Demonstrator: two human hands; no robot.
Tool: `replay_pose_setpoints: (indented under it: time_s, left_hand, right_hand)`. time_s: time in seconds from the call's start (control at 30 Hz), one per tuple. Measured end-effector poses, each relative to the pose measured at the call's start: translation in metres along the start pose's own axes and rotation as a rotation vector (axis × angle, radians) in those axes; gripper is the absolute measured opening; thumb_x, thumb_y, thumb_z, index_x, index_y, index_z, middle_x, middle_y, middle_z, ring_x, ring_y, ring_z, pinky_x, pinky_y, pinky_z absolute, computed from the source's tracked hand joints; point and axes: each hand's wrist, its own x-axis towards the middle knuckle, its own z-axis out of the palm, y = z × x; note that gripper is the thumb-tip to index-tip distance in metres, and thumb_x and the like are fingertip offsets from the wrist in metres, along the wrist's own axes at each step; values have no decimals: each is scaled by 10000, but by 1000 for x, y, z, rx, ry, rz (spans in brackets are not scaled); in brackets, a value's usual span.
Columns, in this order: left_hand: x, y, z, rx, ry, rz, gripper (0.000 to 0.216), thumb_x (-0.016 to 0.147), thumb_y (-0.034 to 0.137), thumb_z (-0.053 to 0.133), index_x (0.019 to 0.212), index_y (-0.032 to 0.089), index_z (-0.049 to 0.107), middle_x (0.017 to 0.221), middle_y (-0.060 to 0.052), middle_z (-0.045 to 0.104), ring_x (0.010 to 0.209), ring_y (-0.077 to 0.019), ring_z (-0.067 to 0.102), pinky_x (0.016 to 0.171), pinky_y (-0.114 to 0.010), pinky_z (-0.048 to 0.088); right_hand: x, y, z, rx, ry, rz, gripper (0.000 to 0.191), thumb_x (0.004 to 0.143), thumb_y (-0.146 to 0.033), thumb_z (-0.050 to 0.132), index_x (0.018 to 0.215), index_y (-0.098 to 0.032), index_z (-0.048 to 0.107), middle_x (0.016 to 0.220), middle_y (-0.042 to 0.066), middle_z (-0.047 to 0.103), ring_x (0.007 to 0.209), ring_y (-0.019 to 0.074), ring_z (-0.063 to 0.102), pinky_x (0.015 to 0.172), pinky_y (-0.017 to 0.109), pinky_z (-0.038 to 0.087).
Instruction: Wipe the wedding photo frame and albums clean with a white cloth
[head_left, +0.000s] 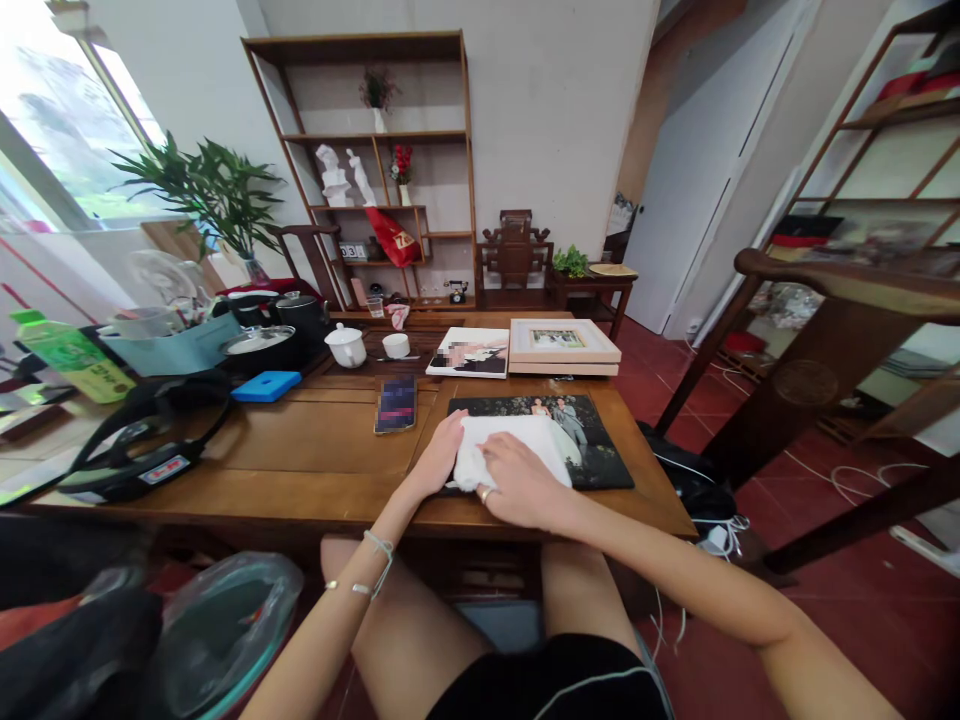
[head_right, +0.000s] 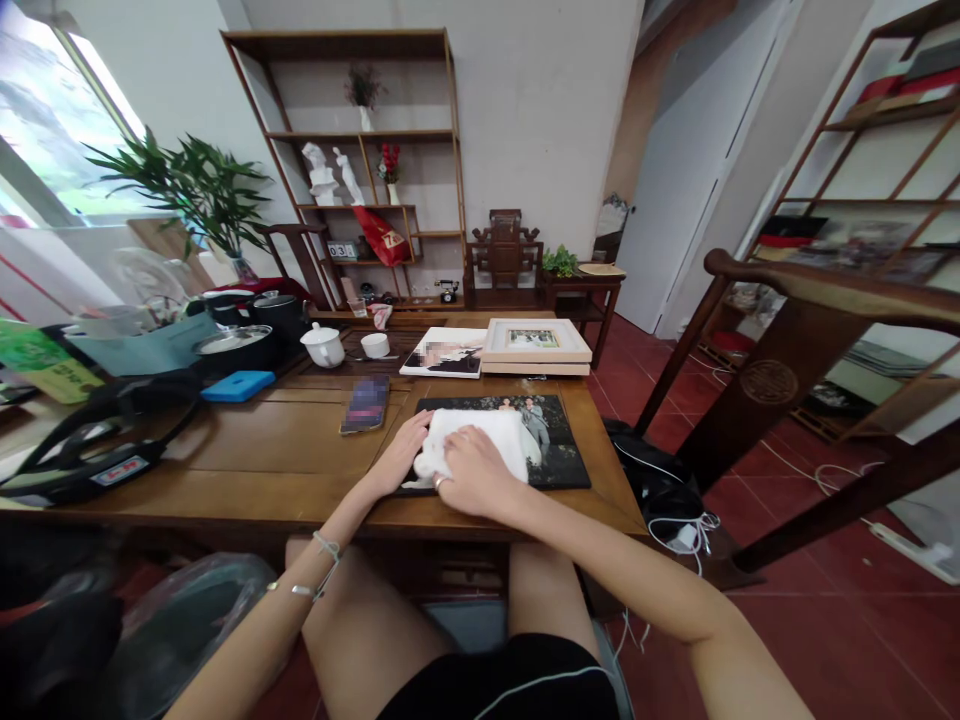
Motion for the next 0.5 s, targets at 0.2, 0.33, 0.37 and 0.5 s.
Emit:
replay_pose_setpoints:
  time_s: [0.2, 0.33, 0.37, 0.5]
  left_hand:
    - [-1, 4, -3, 105, -42, 102, 418, 897, 366, 457, 1278, 204, 511, 1438, -111, 410, 1364, -235, 331, 1154, -450, 214]
    - [-1, 4, -3, 112, -41, 113, 413, 894, 345, 457, 1277, 201, 515, 1433, -110, 412, 1362, -237, 334, 1152, -445, 223]
    - [-1, 4, -3, 116, -43, 111, 414, 892, 343, 460, 1277, 199, 515, 1433, -109, 411, 1360, -238, 335, 1151, -444, 225]
    - [0, 2, -3, 142, -43, 82, 414, 882, 341, 479, 1263, 184, 525, 1417, -122, 425, 1336, -251, 365, 1141, -454, 245]
  right_hand:
    - [40, 56, -23, 171, 37, 294, 338, 873, -344, 463, 1055, -109, 622, 1129, 165, 624, 1143, 314, 479, 948, 383, 368]
    - [81, 58, -25, 235, 18, 286, 390, 898, -420, 437, 1092, -125, 602, 1171, 137, 617, 1118, 294, 509, 907, 352, 401]
    - [92, 55, -21, 247, 12, 276, 391, 897, -428, 442, 1097, -132, 601, 1179, 127, 616, 1117, 288, 513, 908, 345, 401]
    - [132, 46, 1, 277, -7, 229, 406, 870, -441, 495, 1077, -113, 612, 1181, 134, 620, 1137, 299, 502, 938, 350, 386]
